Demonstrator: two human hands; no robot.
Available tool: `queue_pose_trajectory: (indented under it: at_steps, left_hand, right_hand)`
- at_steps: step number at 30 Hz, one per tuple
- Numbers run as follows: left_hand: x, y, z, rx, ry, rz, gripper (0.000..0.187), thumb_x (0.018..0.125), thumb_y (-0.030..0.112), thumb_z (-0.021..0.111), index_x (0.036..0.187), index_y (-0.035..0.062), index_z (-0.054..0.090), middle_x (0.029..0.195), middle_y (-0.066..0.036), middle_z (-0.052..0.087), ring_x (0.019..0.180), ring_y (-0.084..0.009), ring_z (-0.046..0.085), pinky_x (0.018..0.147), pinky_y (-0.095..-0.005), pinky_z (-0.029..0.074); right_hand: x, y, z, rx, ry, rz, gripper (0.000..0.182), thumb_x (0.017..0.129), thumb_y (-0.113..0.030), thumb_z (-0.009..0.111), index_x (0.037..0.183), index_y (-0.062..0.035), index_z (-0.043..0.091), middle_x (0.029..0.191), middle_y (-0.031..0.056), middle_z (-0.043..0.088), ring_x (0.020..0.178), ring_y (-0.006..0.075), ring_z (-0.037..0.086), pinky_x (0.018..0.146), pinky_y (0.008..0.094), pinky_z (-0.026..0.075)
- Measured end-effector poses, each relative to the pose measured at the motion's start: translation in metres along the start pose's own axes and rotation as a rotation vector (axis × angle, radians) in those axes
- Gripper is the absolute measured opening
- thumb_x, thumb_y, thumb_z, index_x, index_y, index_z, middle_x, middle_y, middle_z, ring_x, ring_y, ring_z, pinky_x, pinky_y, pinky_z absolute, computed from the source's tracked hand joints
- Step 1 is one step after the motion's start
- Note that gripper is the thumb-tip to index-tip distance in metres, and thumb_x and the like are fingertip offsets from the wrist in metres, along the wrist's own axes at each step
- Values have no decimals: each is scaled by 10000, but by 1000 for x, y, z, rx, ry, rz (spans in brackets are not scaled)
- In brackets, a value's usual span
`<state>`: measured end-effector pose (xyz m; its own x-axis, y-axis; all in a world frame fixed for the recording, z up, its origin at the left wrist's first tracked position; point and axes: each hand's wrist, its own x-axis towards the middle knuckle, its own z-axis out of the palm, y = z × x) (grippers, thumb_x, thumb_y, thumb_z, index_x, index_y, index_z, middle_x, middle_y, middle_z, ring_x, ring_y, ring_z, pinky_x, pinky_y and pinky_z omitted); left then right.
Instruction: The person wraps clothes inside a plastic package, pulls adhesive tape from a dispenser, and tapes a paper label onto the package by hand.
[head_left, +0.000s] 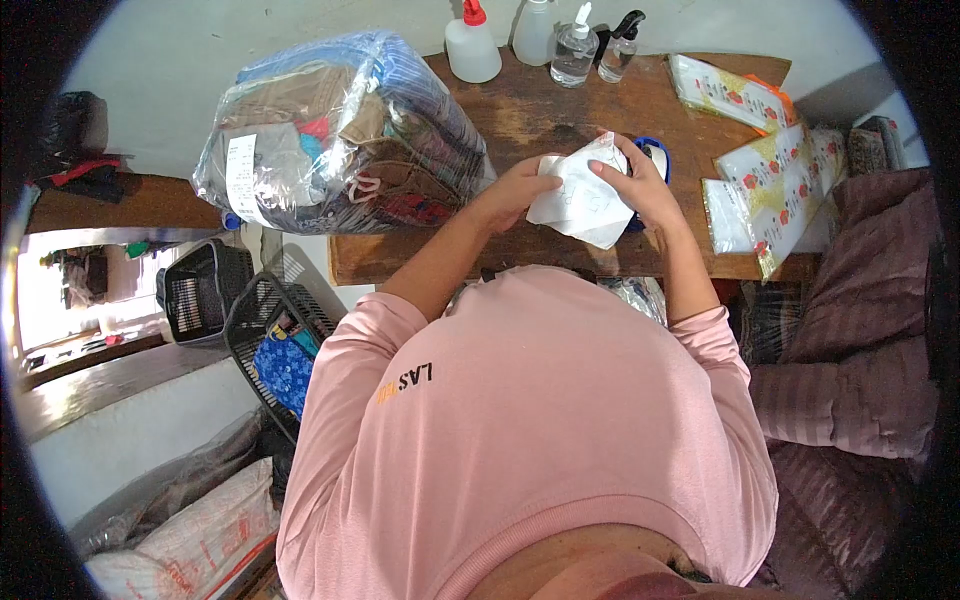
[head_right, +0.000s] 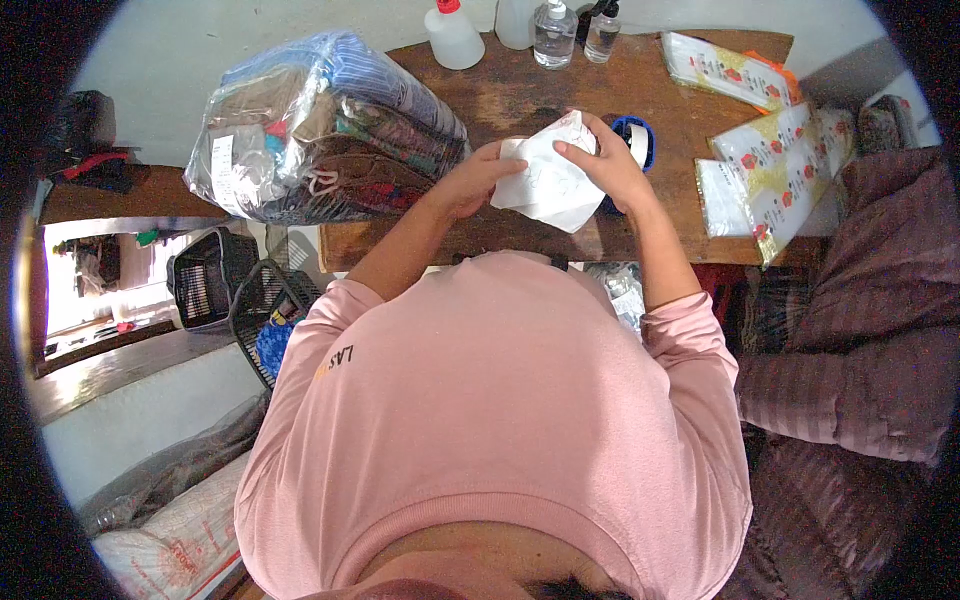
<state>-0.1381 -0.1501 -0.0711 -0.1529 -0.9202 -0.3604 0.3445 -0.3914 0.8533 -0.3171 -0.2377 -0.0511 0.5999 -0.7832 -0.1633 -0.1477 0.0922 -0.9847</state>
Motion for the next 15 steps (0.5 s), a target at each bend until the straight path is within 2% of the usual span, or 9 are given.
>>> queue_pose_trajectory:
  at_steps: [2, 5, 8, 15]
  left_hand:
    - [-2, 3, 1, -32, 12, -17, 347, 822, 87, 489, 1161, 16, 464, 1043, -86, 548, 932, -170, 536, 806, -316, 433]
    - [1, 1, -4, -42, 6, -22, 345, 826, 89, 486, 1161, 10, 463, 1035, -88, 554, 916, -174, 549, 789, -323, 450]
    - [1, 0, -5, -28, 19, -20, 346, 826, 79, 484, 1165, 10, 463, 1034, -86, 559, 920, -173, 553, 788, -323, 452]
    - [7, -3, -8, -81, 33, 79, 337, 828, 51, 472, 1163, 23, 473, 1041, -79, 565, 927, -166, 555, 808, -314, 443]
  right_hand:
    - [2, 8, -6, 65, -28, -1, 460, 796, -144, 619, 1194, 16, 455, 1030, 98, 570, 921, 147, 541, 787, 243, 427]
    - [5, 16, -17, 2, 30, -20, 471, 776, -103, 621, 1199, 18, 452, 991, 84, 586, 866, 133, 547, 767, 242, 428]
    - [6, 28, -27, -49, 79, -42, 461, 766, -91, 619, 1189, 16, 469, 939, 67, 599, 822, 118, 545, 743, 234, 424]
    - [-8, 28, -35, -141, 2, 35, 367, 794, -116, 614, 1126, 15, 526, 892, 12, 594, 778, 68, 520, 709, 213, 415]
